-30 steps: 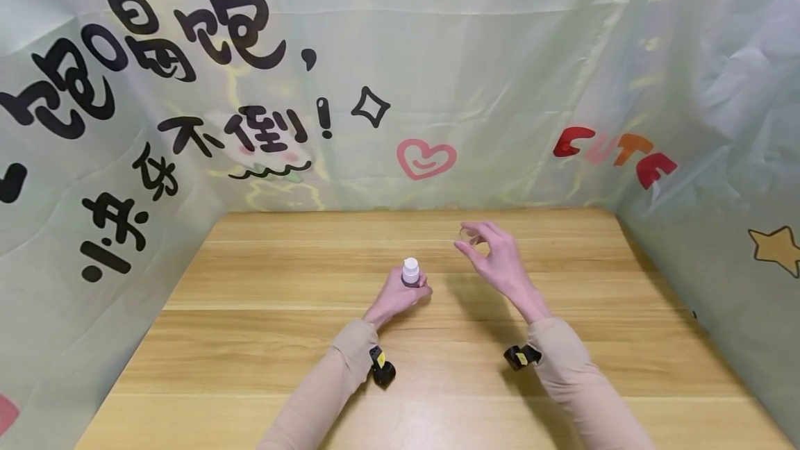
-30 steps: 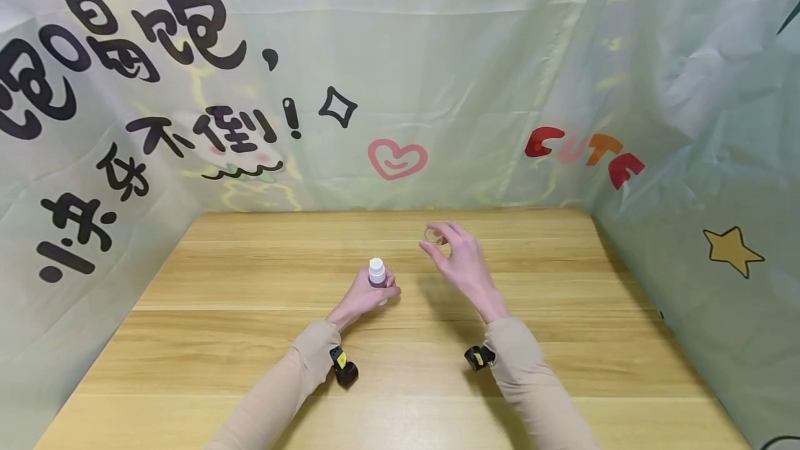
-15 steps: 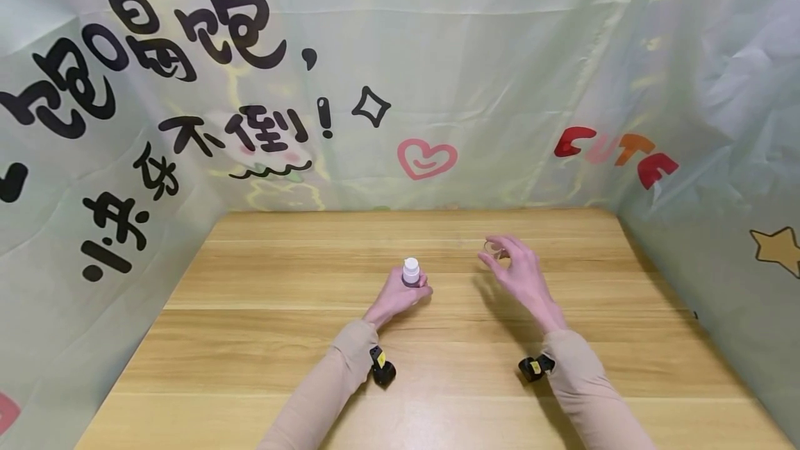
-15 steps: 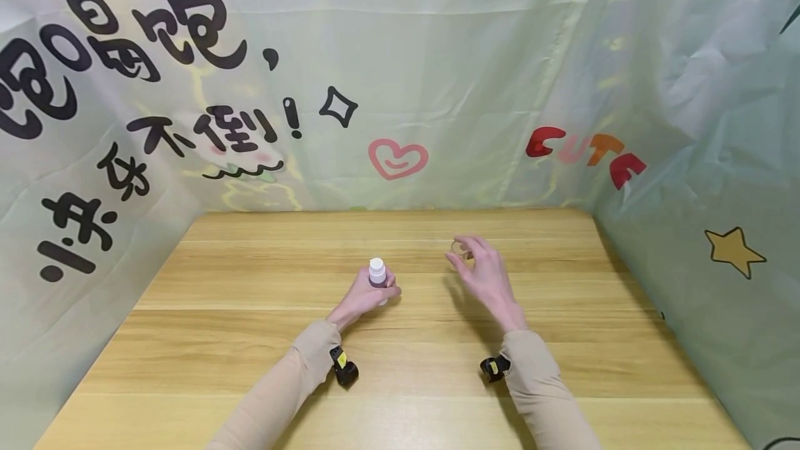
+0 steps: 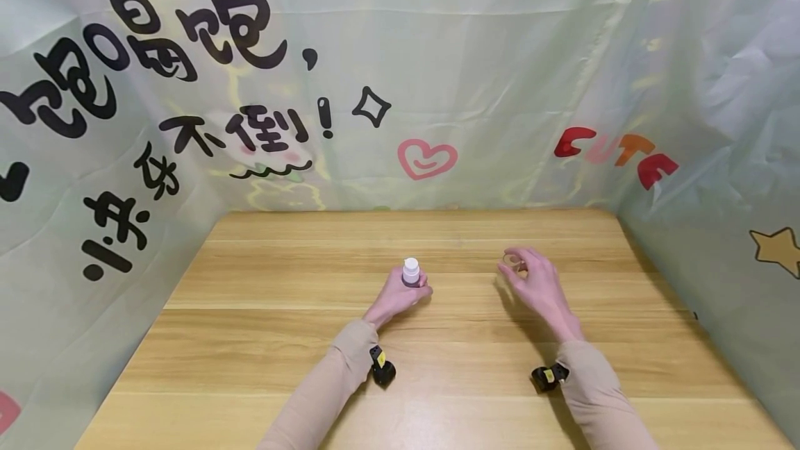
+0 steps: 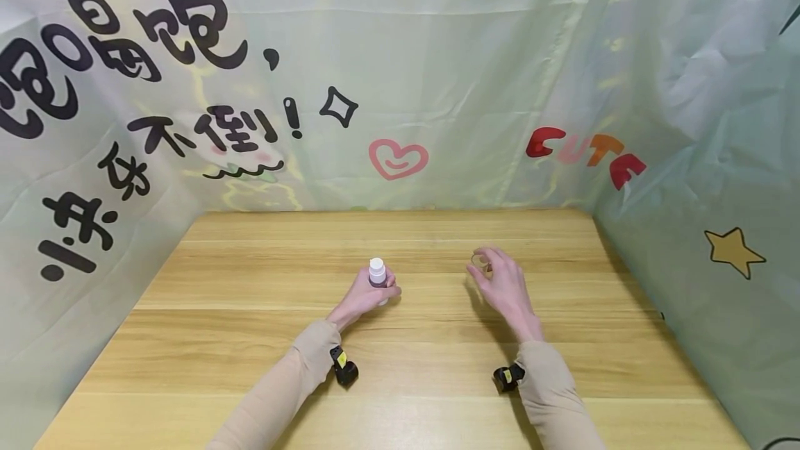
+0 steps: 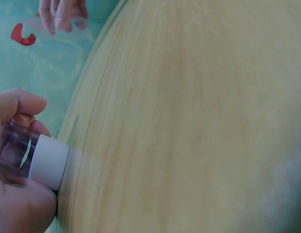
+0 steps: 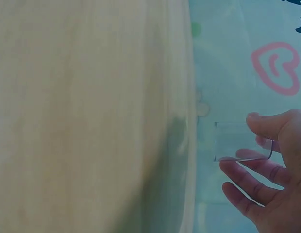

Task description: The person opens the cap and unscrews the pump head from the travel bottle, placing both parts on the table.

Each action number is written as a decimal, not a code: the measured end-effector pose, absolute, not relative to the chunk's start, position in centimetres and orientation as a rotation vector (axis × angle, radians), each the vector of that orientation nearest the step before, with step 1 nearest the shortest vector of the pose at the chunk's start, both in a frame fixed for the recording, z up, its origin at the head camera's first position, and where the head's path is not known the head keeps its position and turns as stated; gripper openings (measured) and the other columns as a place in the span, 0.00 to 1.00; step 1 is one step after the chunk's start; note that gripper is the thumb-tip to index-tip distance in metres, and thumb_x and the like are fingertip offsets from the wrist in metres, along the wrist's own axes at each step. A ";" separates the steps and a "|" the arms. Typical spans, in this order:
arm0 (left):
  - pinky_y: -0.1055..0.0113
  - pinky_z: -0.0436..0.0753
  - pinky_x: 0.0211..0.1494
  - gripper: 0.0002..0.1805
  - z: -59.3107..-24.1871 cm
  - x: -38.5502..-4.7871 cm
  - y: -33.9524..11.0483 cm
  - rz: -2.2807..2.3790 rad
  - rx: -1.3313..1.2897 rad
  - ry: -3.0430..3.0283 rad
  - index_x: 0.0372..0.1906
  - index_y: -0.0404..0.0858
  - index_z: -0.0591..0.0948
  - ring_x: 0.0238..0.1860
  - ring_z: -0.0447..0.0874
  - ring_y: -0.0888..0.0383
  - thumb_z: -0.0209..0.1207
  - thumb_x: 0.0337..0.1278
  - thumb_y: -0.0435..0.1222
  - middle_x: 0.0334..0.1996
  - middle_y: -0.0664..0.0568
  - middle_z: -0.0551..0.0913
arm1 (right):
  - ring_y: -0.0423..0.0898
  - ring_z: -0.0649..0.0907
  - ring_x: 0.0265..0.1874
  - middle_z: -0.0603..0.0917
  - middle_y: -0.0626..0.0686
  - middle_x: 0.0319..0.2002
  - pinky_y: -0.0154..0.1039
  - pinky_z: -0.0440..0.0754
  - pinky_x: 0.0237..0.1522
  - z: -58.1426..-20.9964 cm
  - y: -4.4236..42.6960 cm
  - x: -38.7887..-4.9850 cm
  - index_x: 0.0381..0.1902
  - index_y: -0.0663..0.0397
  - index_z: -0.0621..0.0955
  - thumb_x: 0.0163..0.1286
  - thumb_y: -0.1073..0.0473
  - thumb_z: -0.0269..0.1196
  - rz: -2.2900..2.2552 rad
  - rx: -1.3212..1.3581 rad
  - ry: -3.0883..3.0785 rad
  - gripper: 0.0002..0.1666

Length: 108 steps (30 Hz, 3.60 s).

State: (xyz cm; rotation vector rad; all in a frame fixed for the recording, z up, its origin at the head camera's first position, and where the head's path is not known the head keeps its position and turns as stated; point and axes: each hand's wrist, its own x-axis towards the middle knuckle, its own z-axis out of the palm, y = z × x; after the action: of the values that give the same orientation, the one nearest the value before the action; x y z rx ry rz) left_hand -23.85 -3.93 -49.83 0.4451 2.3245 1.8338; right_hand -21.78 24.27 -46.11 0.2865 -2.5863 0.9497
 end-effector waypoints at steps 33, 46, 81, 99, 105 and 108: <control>0.66 0.76 0.49 0.11 -49.5 -23.6 -4.0 1.840 0.418 2.317 0.25 0.44 0.75 0.31 0.76 0.62 0.65 0.47 0.27 0.25 0.60 0.77 | 0.62 0.88 0.39 0.86 0.68 0.45 0.61 0.82 0.45 -46.4 25.4 -20.9 0.52 0.64 0.81 0.65 0.63 0.67 0.839 0.211 -2.730 0.19; 0.67 0.75 0.47 0.13 -49.7 -23.8 -4.0 1.852 0.418 2.315 0.24 0.45 0.74 0.30 0.75 0.63 0.65 0.47 0.27 0.24 0.60 0.76 | 0.61 0.88 0.41 0.87 0.66 0.44 0.63 0.79 0.49 -46.4 25.6 -21.0 0.52 0.64 0.80 0.63 0.64 0.67 0.858 0.198 -2.755 0.19; 0.69 0.75 0.44 0.08 -49.8 -23.8 -4.1 1.875 0.434 2.313 0.26 0.39 0.77 0.29 0.74 0.64 0.66 0.47 0.27 0.24 0.59 0.77 | 0.62 0.84 0.48 0.84 0.63 0.50 0.52 0.85 0.54 -43.8 14.1 -20.7 0.60 0.65 0.76 0.58 0.71 0.71 1.475 0.768 -2.350 0.30; 0.71 0.75 0.41 0.08 -50.1 -24.0 -4.3 1.931 0.532 2.294 0.35 0.26 0.79 0.31 0.74 0.63 0.55 0.45 0.21 0.28 0.52 0.79 | 0.55 0.85 0.44 0.83 0.61 0.44 0.48 0.87 0.47 -43.3 9.2 -20.7 0.48 0.67 0.78 0.54 0.72 0.73 1.371 0.729 -2.332 0.24; 0.73 0.74 0.40 0.08 -49.8 -23.9 -4.2 1.927 0.531 2.305 0.33 0.25 0.79 0.30 0.73 0.64 0.53 0.45 0.21 0.27 0.55 0.78 | 0.51 0.84 0.38 0.83 0.58 0.39 0.50 0.86 0.42 -43.1 8.4 -20.8 0.43 0.62 0.78 0.53 0.68 0.76 1.251 0.646 -2.332 0.22; 0.73 0.74 0.41 0.10 -49.5 -23.7 -4.2 1.923 0.503 2.306 0.35 0.23 0.79 0.31 0.73 0.65 0.52 0.44 0.20 0.28 0.51 0.79 | 0.50 0.84 0.36 0.83 0.57 0.38 0.49 0.86 0.40 -43.0 8.2 -20.7 0.41 0.61 0.79 0.52 0.68 0.76 1.227 0.624 -2.323 0.20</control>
State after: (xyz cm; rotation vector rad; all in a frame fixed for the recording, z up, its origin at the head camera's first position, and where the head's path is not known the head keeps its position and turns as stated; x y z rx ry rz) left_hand -23.71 -4.24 -49.45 0.5032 2.3062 1.9230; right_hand -20.71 8.19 -43.00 0.6235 -2.3226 1.2270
